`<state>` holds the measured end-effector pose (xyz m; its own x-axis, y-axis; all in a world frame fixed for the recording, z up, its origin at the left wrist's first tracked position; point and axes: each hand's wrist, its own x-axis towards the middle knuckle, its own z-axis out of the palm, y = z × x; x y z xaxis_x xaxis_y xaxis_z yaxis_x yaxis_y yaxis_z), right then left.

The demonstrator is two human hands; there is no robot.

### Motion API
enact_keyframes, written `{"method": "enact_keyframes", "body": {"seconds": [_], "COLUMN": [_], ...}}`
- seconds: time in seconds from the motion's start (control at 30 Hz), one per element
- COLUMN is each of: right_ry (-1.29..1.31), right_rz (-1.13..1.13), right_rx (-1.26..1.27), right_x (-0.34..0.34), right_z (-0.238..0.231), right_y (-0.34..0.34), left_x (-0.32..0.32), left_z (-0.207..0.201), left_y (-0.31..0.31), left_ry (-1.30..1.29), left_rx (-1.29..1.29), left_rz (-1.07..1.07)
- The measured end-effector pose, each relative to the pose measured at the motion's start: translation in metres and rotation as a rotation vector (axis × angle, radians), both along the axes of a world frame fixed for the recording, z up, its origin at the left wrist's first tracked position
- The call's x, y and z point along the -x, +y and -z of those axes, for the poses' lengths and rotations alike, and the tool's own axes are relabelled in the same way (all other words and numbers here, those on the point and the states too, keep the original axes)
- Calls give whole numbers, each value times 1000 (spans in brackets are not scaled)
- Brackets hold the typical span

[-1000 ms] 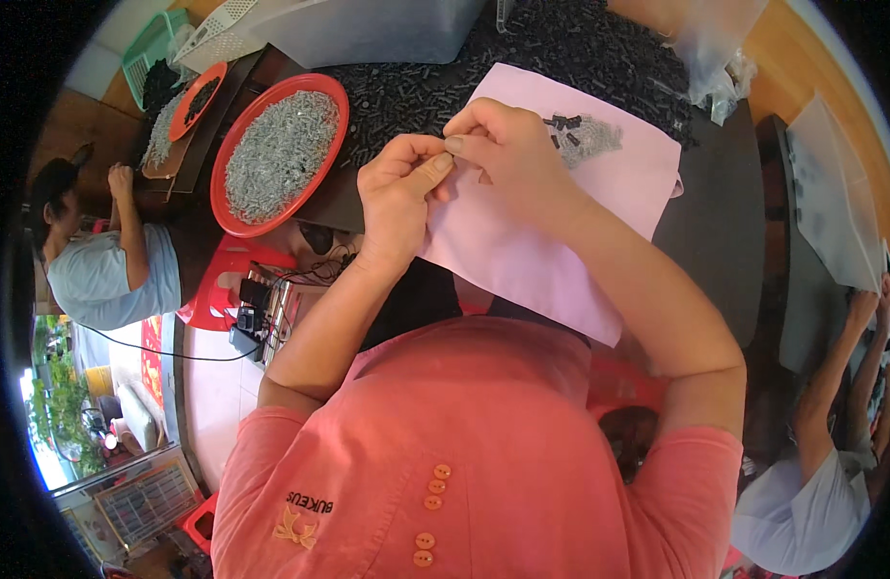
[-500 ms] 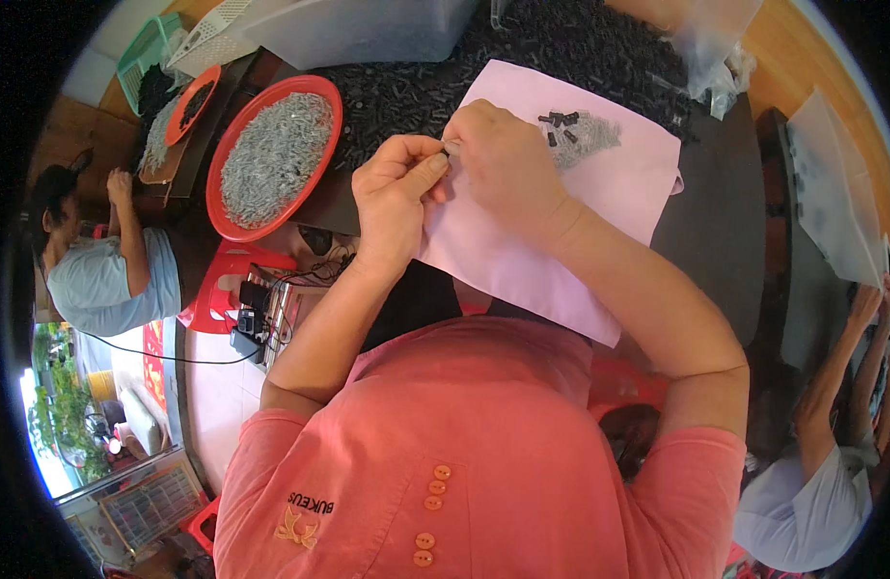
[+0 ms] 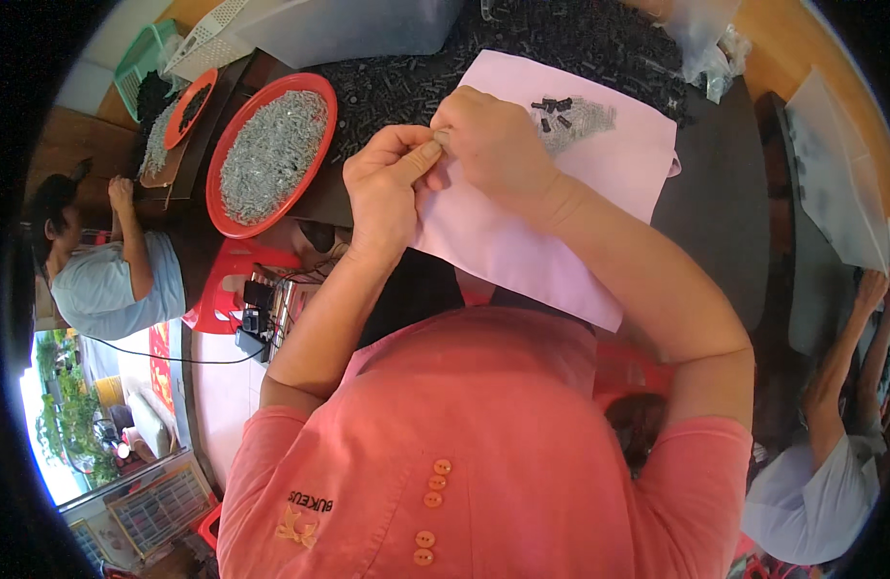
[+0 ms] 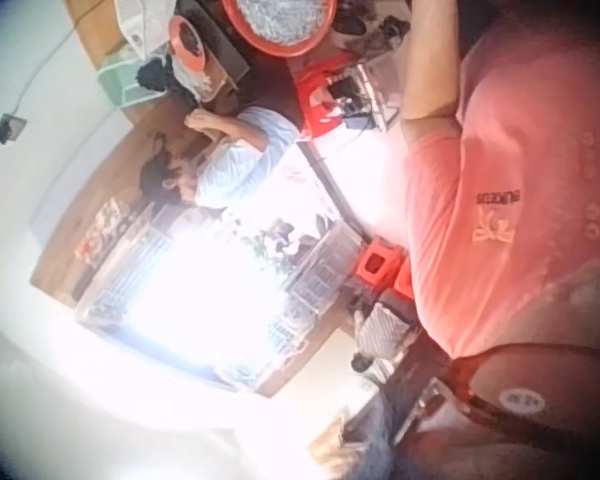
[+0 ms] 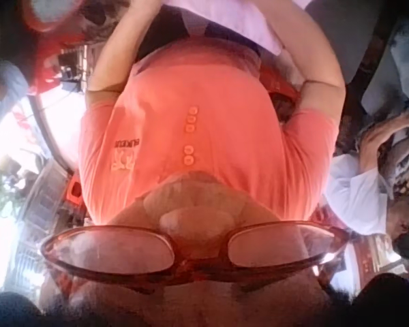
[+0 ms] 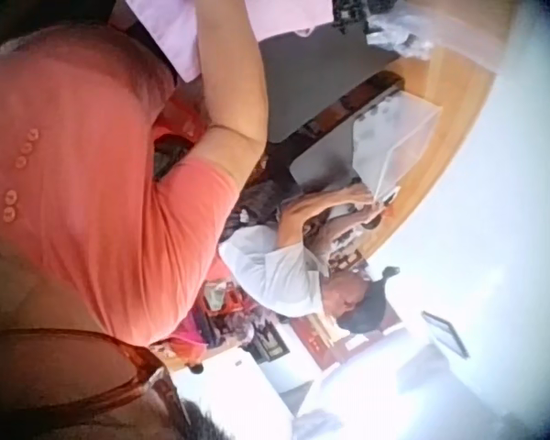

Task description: The person assembles small parts by hand, repeatedly picking up plastic pieces and metal pins, inserting the pins into the plastic pieces, and placing them onto a cloth pad.

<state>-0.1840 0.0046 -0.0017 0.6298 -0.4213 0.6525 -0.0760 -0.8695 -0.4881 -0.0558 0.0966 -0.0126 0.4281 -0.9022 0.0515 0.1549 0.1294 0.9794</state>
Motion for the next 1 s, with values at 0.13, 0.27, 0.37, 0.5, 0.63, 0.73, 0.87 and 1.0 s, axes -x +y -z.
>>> {"method": "enact_keyframes", "body": {"seconds": [0.13, 0.27, 0.37, 0.5, 0.63, 0.73, 0.87, 1.0], "right_ry": [-98, -92, -86, -22, -3, -86, -11, 35], "right_rz": [-3, 4, -18, -42, -43, -61, 4, 123], "right_rx": [-146, -219, -237, -363, -522, -714, -204, 134], "right_x": [0, 3, 5, 7, 2, 4, 7, 1], "right_z": [-1, -8, -7, -15, -10, -11, -14, -5], "right_y": [-4, -2, -5, -1, 0, -2, -6, -1], "left_x": [-1, 1, -3, -5, -3, -8, -12, -9], "left_z": [-3, -11, -18, -18, -13, -19, -23, -23], "left_y": [1, 0, -2, -2, -3, -6, -6, -5], "left_ry": [56, 92, -6, -86, 99, 67, 58, 16], "left_rx": [11, 18, -106, -148, -95, -116, -84, -69], "left_rz": [43, 46, 35, 135, 75, 93, 119, 128]}}
